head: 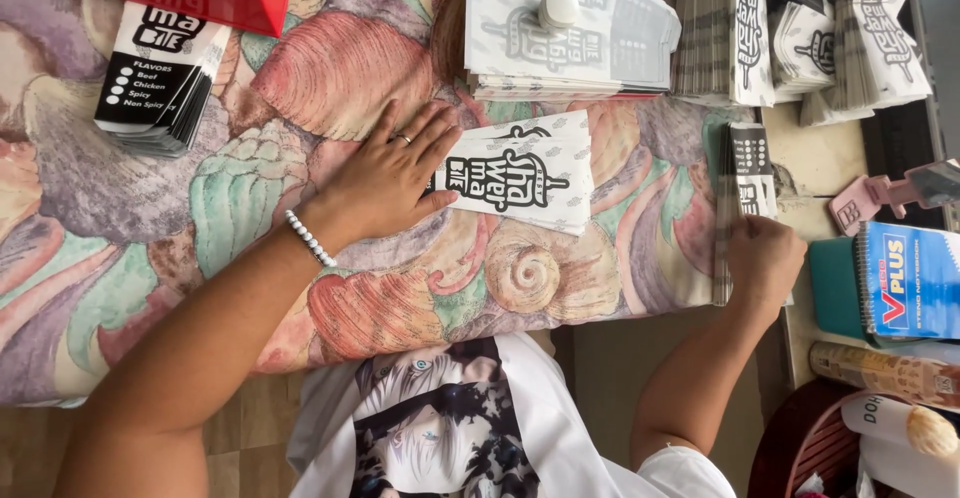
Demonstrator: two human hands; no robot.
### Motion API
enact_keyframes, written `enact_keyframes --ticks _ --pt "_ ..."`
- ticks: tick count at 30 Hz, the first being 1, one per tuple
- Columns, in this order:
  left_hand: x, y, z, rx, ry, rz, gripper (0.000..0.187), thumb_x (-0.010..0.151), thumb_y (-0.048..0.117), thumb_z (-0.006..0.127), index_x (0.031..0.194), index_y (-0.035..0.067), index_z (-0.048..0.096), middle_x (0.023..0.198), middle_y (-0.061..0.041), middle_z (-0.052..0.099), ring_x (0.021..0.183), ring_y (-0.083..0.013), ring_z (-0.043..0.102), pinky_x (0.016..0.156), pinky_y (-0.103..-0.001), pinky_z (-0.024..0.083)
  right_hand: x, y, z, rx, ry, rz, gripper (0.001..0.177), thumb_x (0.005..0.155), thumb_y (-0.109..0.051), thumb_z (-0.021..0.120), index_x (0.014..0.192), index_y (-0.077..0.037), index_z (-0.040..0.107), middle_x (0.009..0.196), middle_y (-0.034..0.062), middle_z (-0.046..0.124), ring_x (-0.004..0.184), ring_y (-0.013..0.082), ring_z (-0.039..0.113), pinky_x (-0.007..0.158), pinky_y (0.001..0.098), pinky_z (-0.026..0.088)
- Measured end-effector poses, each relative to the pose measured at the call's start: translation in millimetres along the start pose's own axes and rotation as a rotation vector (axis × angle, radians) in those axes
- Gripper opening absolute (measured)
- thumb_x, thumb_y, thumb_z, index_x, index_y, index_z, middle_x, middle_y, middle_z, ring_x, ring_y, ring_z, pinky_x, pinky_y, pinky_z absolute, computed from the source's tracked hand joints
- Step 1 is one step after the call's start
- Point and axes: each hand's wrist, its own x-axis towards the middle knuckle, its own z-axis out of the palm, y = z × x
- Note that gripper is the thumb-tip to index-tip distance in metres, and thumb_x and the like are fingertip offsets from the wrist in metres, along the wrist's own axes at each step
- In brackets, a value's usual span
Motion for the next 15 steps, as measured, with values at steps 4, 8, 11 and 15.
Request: enact_keyframes --ticks 4,8,11,15 --pt "2.2 -1.7 -25.2 -0.270 -0.049 -0.020 0.086 0.103 0.066 0.023 0.161 0.003 0.012 0.168 -0.019 0.013 0.156 -0.0301 0.005 0.124 -0.051 -0.004 3.5 9.9 1.6 0.008 0.109 -0.052 0.038 0.101 0.002 0.062 0.065 -0.008 0.060 0.053 0.0000 0.042 0.049 0.0139 0.032 0.046 0.0315 0.029" --pt "2.0 -5.5 -42.8 -0.501 0.352 -0.044 0.065 0.104 0.050 0.045 0.142 -0.002 0.046 0.143 -0.021 0.054 0.134 -0.0358 0.050 0.120 -0.052 0.030 5.9 -22.1 -23.7 0.084 0.388 -0.293 0.014 0.107 -0.001 0.081 0.093 0.001 0.080 0.070 0.0060 0.065 0.056 0.0156 0.053 0.047 0.0325 0.041" --pt "1.3 -4.7 -58.2 -0.691 0.547 -0.081 0.052 0.103 0.040 0.058 0.134 -0.001 0.056 0.133 -0.019 0.062 0.126 -0.0342 0.060 0.111 -0.047 0.047 -3.0 -94.8 -58.0 0.271 0.232 -0.444 0.014 0.107 -0.003 0.085 0.099 0.005 0.076 0.078 0.0095 0.065 0.065 0.0176 0.055 0.050 0.0336 0.042" --pt "1.2 -5.7 -51.1 -1.209 0.506 -0.149 0.080 0.086 0.037 0.086 0.151 0.012 0.046 0.148 -0.017 0.048 0.132 -0.0413 0.054 0.101 -0.056 0.052 -6.0 -192.4 -55.6 0.374 -0.110 -0.648 0.027 0.083 -0.028 0.095 0.099 -0.012 0.081 0.076 0.0179 0.071 0.071 0.0432 0.067 0.068 0.0393 0.050"
